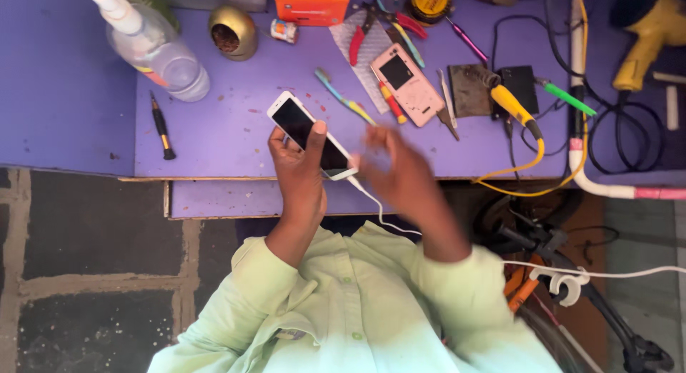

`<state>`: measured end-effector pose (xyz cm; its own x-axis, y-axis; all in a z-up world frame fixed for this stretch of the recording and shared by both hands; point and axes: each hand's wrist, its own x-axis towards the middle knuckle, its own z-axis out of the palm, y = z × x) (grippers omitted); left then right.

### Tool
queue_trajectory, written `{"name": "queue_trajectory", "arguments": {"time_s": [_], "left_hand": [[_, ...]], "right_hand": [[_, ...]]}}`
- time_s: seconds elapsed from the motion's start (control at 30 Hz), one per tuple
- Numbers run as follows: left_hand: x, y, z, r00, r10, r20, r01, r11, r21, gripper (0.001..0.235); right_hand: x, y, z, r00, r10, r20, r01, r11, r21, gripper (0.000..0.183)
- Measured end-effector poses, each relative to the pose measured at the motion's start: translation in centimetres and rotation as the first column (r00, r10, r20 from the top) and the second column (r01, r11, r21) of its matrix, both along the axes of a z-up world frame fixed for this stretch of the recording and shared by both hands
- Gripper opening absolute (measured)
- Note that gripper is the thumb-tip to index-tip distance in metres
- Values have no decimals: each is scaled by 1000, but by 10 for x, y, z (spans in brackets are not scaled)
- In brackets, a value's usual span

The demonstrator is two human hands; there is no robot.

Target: The person disassembles a white smartphone, removes the back cover, and uses a toothbrush to clean the internal components. They repeatedly connect and disconnect a charging cable to test the device while holding it in both hands.

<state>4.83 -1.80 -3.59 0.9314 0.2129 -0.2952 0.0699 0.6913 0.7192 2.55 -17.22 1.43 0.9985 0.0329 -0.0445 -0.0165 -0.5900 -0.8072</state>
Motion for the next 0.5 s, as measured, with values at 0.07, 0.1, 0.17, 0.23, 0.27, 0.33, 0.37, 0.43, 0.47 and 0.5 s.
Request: {"name": "queue_trajectory", "arguments": {"time_s": [0.07,0.1,0.17,0.23,0.27,0.33,0.37,0.43,0.47,0.5], "left_hand": [[4,1,1,999,-22,24,23,1000,-17,59],[5,2,1,999,-34,31,35,999,-24,58],[2,5,3,989,-85,123,91,995,-45,56],[-1,3,7,971,-158,182,175,981,-85,52],[-3,2,10,961,-199,193,223,968,-114,49],[-5,3,15,944,-256,207,287,948,-140,42],[-5,5,16,939,-273,208,304,943,-138,38],[-6,9,18,930,-312,193,337,934,-117,33],[-8,11,18,925,-338,175,358,928,-100,31],[-9,12,19,918,-363,157,379,922,-84,30]], "right_hand": [[-28,9,-6,998,16,57,-19,998,63,58],[-38,10,-11,1000,-18,20,17,997,81,49],[-57,11,-20,992,-107,-61,113,988,109,33],[-64,10,-30,985,-158,-65,167,968,184,25],[-65,8,-34,980,-188,-63,197,956,219,23],[-66,7,-40,973,-220,-75,232,904,358,26],[-67,6,-42,969,-232,-80,244,871,426,27],[-68,3,-42,970,-229,-88,244,868,432,27],[-70,2,-41,970,-225,-95,244,867,435,27],[-71,1,-39,975,-215,-47,214,879,425,27]]}}
